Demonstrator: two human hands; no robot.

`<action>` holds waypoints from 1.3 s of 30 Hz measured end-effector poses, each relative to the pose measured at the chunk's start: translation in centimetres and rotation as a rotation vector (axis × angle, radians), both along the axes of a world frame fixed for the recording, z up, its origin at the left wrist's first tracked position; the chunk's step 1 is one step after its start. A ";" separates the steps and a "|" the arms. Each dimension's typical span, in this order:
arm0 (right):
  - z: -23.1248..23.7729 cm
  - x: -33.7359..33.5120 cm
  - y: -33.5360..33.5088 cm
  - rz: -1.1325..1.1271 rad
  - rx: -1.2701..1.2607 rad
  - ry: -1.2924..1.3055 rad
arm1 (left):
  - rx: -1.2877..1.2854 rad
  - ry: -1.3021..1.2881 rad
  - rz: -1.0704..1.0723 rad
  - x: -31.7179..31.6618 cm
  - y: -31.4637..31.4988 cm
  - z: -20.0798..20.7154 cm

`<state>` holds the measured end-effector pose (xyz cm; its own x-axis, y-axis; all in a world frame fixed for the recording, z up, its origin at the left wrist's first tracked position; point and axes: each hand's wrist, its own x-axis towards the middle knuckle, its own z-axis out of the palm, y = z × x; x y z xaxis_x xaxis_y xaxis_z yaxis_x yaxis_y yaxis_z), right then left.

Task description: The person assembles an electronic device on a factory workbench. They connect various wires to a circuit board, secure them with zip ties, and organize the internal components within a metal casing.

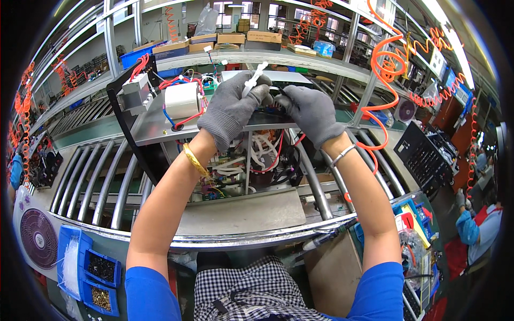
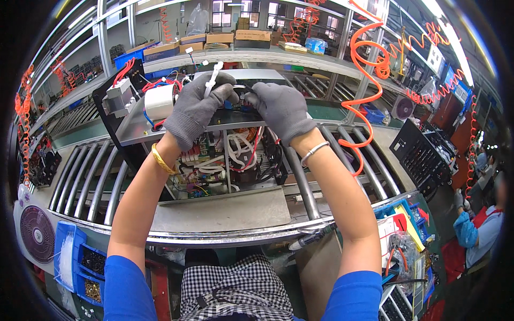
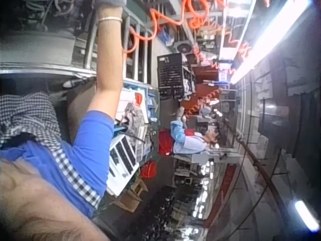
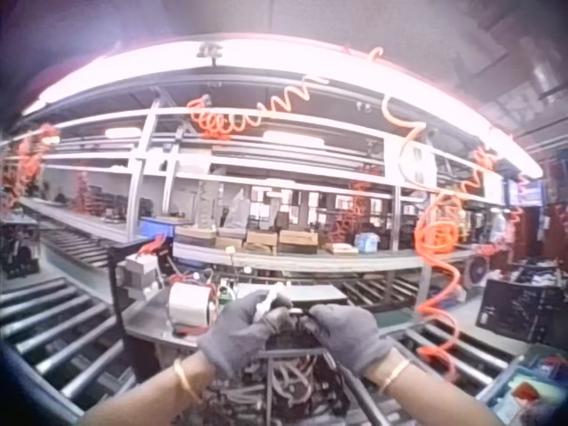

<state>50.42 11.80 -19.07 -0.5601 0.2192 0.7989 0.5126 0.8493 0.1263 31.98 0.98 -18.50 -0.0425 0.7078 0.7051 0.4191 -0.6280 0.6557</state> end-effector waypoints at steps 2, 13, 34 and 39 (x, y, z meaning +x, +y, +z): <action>-0.1 -0.8 0.0 -0.004 -0.005 -0.043 | -0.002 0.032 0.081 -0.6 0.4 0.2; -1.2 0.4 -1.3 0.149 -0.225 0.209 | -0.063 0.006 0.100 -3.0 -0.5 -1.2; -11.8 -0.9 0.7 -0.250 -0.637 0.107 | -0.021 0.090 0.134 -1.5 -0.3 -0.8; -12.8 -0.6 0.9 -0.377 -0.704 -0.128 | -0.082 0.229 0.168 -0.7 1.9 -2.6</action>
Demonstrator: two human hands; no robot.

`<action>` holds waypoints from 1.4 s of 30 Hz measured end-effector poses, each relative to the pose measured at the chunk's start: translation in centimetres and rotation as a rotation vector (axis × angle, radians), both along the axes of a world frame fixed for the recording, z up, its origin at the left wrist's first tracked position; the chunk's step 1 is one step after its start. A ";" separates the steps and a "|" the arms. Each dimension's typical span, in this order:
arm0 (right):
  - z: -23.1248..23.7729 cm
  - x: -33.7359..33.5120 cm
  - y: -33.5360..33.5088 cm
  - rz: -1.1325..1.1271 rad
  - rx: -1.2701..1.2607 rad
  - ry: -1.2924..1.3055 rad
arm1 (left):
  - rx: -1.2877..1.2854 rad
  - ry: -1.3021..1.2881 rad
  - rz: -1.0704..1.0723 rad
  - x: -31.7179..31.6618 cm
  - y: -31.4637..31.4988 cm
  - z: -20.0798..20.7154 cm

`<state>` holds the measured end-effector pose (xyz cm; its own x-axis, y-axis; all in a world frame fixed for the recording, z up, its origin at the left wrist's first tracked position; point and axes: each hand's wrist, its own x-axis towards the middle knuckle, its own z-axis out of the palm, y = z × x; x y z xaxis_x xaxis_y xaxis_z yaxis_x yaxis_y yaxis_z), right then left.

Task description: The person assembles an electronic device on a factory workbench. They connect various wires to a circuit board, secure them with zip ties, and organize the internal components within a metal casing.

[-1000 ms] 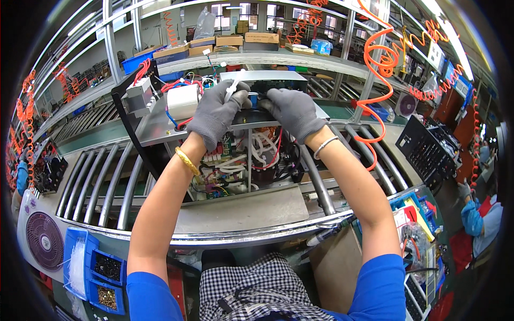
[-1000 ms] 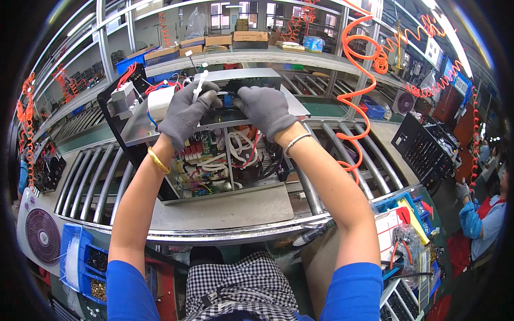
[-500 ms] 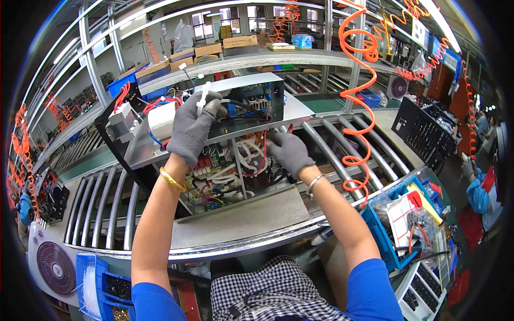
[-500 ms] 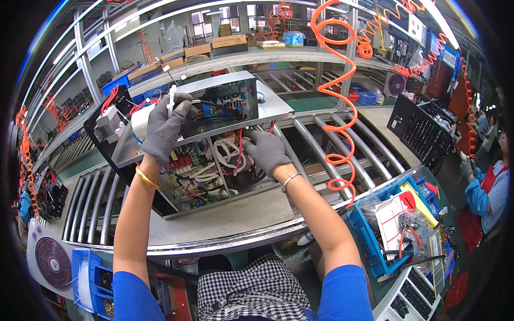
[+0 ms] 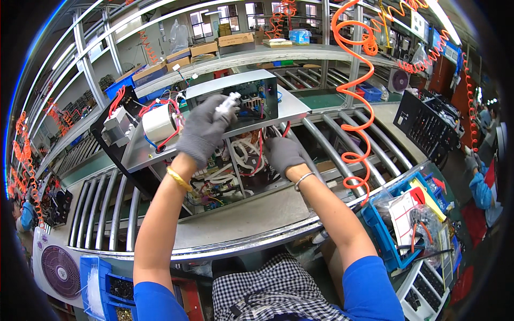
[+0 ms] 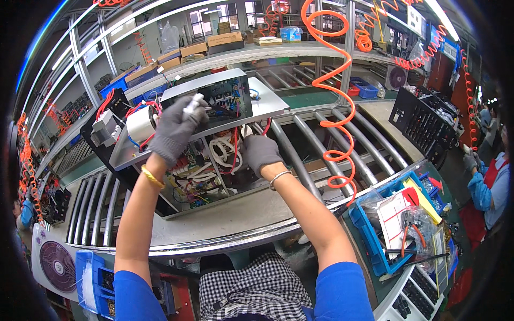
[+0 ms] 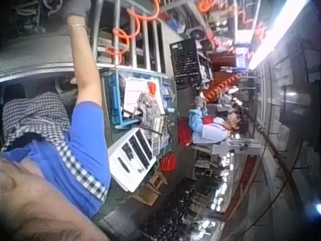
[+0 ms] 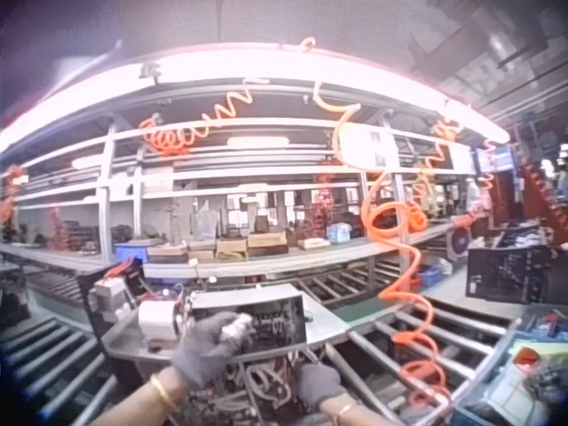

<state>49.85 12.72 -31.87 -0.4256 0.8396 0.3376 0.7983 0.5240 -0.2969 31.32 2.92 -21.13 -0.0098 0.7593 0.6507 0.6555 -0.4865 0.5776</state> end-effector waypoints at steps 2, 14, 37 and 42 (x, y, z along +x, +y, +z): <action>-1.5 0.1 0.5 0.037 0.002 -0.018 | -0.044 0.054 0.054 1.4 0.0 0.0; 7.9 2.2 -4.5 0.323 0.433 0.603 | -0.048 -0.064 0.134 2.0 0.9 0.0; 10.3 -2.0 -2.7 0.567 0.392 0.886 | 0.203 -0.375 -0.103 0.8 -0.4 4.2; 8.7 -4.0 -1.5 0.324 0.817 0.811 | 0.392 -0.282 0.050 -2.3 -0.3 3.4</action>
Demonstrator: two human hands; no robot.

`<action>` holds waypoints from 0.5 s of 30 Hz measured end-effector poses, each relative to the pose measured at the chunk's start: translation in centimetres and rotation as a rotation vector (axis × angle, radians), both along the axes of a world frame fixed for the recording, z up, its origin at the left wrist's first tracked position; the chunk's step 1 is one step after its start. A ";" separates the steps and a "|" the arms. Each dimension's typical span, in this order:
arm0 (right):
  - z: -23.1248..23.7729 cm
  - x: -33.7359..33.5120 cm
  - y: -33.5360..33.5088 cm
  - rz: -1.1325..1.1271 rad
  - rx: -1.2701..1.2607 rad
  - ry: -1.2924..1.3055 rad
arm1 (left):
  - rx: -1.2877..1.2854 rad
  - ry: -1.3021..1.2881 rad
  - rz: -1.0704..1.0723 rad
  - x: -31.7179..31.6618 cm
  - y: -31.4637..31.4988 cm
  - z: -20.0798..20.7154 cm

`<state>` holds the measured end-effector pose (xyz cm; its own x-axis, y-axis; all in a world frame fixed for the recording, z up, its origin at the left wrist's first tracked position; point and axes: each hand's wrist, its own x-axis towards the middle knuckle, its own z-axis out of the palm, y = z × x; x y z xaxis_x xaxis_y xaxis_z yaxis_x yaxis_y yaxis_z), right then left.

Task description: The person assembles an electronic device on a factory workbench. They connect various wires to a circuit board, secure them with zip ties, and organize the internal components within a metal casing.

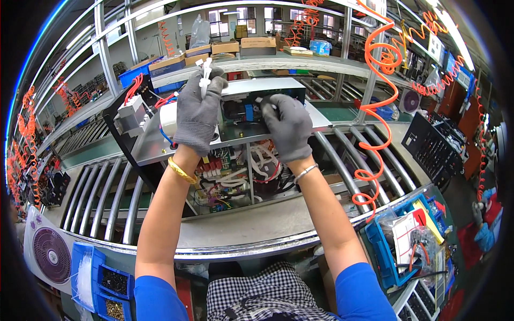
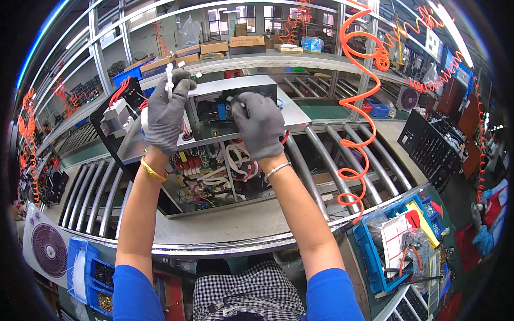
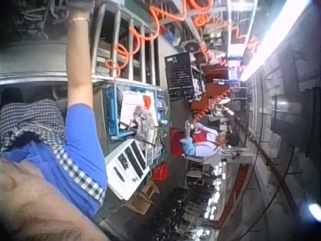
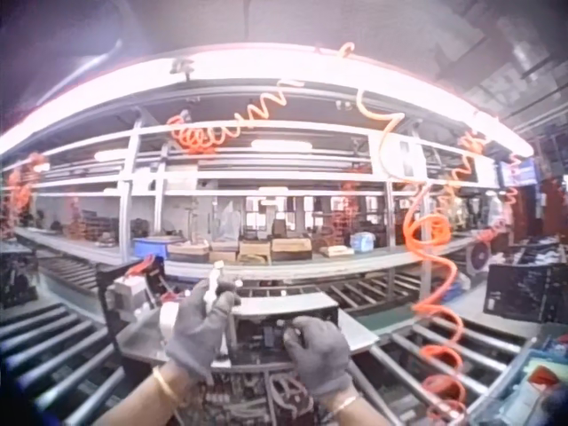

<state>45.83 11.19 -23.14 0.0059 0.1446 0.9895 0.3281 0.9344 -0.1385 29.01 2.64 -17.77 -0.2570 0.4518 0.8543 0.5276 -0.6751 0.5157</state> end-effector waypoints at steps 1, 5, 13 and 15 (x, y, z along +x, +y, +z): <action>0.1 -0.3 0.2 -0.043 -0.040 -0.004 | 0.029 0.013 0.016 -0.5 0.2 -0.3; 0.2 -1.4 0.2 -0.103 -0.096 0.031 | -0.111 -0.003 0.078 -2.0 0.6 -1.1; 0.2 -2.5 0.3 -0.234 -0.142 0.074 | -0.121 -0.013 -0.061 -2.9 1.8 -1.5; 0.3 -2.8 0.4 -0.237 -0.155 0.073 | -0.098 -0.001 -0.044 -3.0 1.8 -1.5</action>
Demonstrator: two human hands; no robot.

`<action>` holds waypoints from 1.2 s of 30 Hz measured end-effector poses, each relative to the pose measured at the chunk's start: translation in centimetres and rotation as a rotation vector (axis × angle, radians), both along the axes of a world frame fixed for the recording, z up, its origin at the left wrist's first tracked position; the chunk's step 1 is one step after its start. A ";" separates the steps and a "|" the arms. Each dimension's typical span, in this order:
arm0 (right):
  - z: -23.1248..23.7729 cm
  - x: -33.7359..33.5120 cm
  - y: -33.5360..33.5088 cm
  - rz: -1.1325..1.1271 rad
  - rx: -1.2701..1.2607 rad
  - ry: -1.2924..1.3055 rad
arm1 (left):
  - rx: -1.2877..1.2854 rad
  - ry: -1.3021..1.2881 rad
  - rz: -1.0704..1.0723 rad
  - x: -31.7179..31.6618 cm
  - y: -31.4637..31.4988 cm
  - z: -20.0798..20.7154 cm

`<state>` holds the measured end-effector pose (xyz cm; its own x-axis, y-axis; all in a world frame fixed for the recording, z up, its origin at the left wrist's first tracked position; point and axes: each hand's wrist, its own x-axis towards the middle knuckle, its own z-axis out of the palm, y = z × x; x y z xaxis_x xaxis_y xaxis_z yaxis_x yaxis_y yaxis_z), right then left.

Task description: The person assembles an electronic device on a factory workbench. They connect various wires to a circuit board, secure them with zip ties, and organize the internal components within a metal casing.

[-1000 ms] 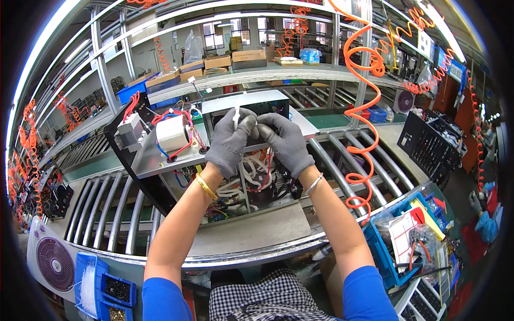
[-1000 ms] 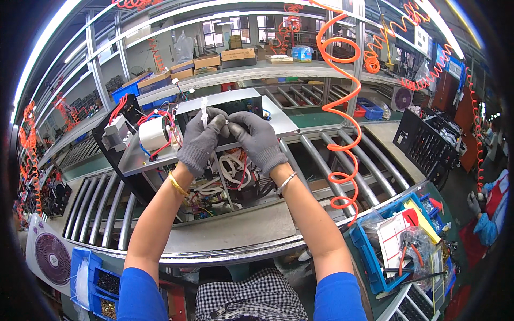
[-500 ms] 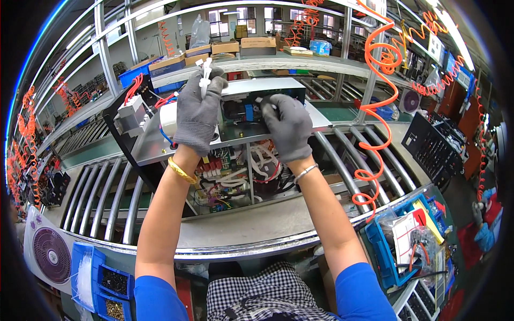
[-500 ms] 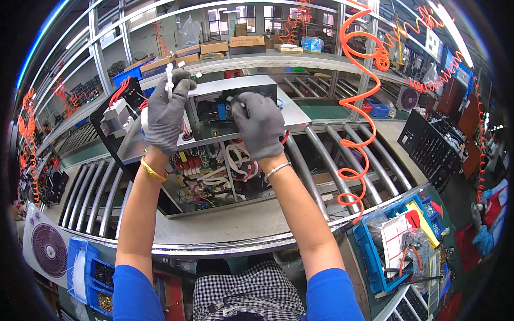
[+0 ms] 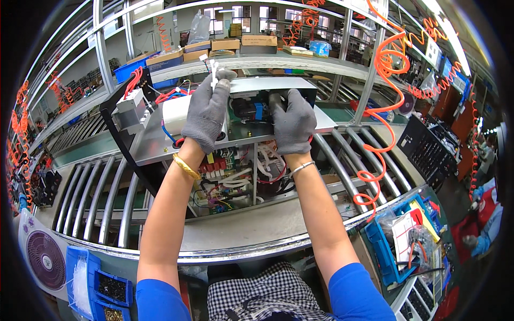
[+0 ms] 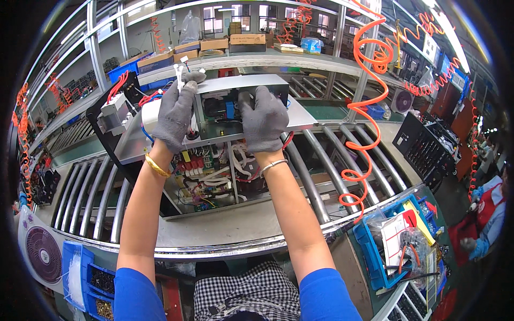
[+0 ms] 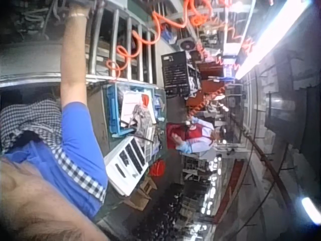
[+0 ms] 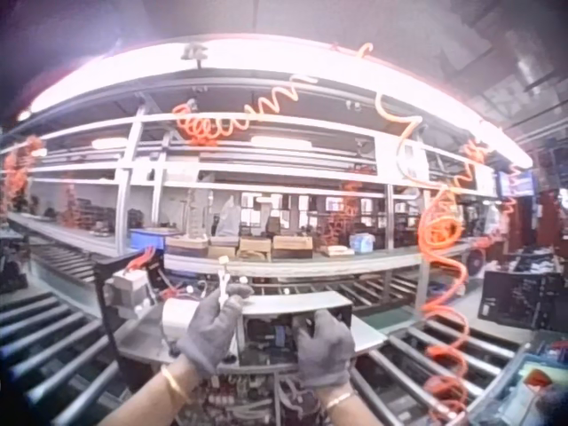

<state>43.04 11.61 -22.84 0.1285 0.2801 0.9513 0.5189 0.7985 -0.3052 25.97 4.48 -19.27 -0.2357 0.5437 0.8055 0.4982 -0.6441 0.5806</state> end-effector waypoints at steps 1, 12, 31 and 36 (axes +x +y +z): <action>-0.1 0.0 0.2 -0.005 -0.009 -0.003 | 0.001 0.005 0.007 0.0 0.2 -0.2; -0.5 -0.9 0.7 0.002 0.059 0.032 | 0.012 -0.005 0.047 0.8 0.0 -0.3; -3.8 3.8 -2.8 0.317 0.024 -0.035 | -0.002 0.043 0.108 0.4 -1.0 -0.1; -6.0 6.1 -3.1 0.227 0.013 -0.234 | 0.003 0.001 0.061 0.8 -0.4 0.0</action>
